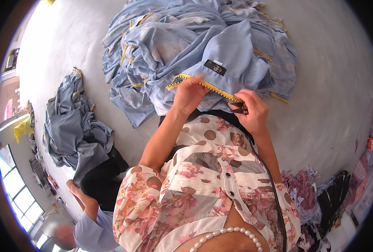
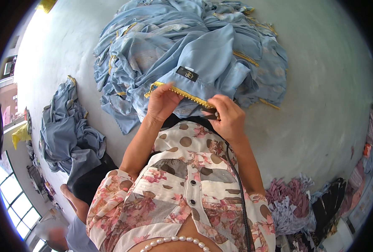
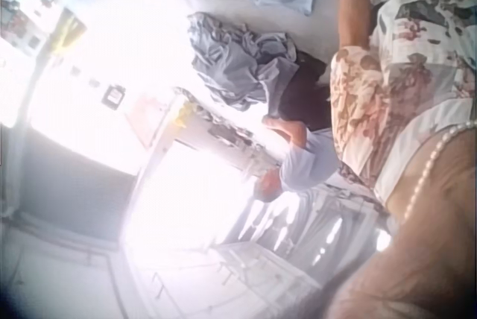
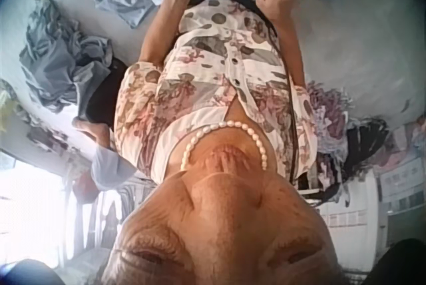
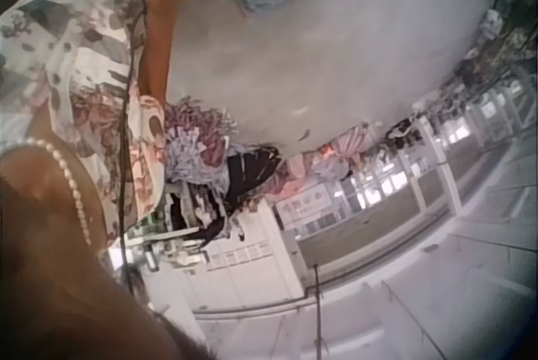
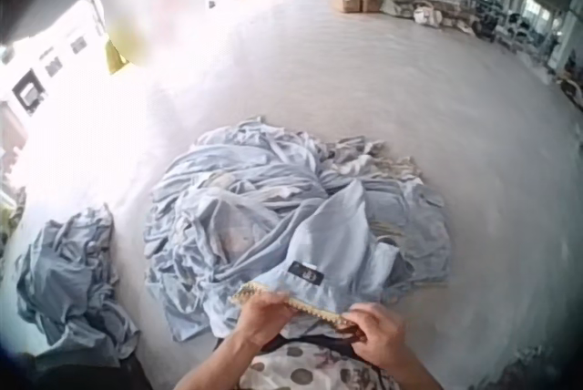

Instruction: The person sits on the floor and repeatedly picks up pieces of light blue fabric with gold trim. They use a handheld electric trimmer to cut along the edges of the trim, then set the pieces aside.

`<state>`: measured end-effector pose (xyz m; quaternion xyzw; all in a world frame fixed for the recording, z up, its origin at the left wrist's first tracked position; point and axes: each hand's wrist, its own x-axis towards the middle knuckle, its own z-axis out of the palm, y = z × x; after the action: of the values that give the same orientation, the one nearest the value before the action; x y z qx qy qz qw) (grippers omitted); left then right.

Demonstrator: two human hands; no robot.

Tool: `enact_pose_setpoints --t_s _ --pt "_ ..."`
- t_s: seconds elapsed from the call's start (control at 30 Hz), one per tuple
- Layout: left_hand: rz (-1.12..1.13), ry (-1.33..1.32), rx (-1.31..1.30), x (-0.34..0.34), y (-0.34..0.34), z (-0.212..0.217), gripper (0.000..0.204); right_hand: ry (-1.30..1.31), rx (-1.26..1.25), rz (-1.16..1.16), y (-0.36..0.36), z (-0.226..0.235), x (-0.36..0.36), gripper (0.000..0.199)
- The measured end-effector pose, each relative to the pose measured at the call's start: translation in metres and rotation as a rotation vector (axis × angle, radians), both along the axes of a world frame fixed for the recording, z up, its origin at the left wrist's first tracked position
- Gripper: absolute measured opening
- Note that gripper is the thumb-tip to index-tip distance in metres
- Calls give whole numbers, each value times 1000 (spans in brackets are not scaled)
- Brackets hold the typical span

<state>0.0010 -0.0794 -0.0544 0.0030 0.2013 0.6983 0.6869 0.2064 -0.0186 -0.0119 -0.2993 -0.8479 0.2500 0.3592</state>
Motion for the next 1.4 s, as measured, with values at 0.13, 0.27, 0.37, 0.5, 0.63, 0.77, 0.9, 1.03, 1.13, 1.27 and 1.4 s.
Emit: enact_pose_setpoints --t_s 0.13,0.27,0.37,0.5,0.63,0.77,0.9,1.03,1.13,1.27,1.4 --pt "30 46 48 -4 0 9 32 -93 -153 -27 8 35 -9 34" --pt "7 101 7 0 -1 19 32 -42 -176 -38 22 45 -37 32" --pt "-22 169 -7 1 -3 22 31 -62 -37 31 31 45 -48 28" --pt "-33 238 -32 3 -1 31 30 -164 162 63 43 37 -50 28" --pt "-28 286 -60 3 -1 34 30 -201 230 102 45 37 -51 28" --pt "-27 316 -112 5 0 36 30 -217 275 112 45 40 -52 28" --pt "-19 316 -132 6 0 36 29 -208 252 141 45 41 -53 28" --pt "-20 333 -122 7 1 38 29 -212 248 135 45 42 -53 27" --pt "-16 347 -132 8 1 38 29 -194 241 128 45 41 -54 26" --pt "-22 372 -142 9 1 41 31 -192 239 127 45 40 -54 24" --pt "-21 373 -149 8 0 36 31 -169 234 92 45 38 -52 26"
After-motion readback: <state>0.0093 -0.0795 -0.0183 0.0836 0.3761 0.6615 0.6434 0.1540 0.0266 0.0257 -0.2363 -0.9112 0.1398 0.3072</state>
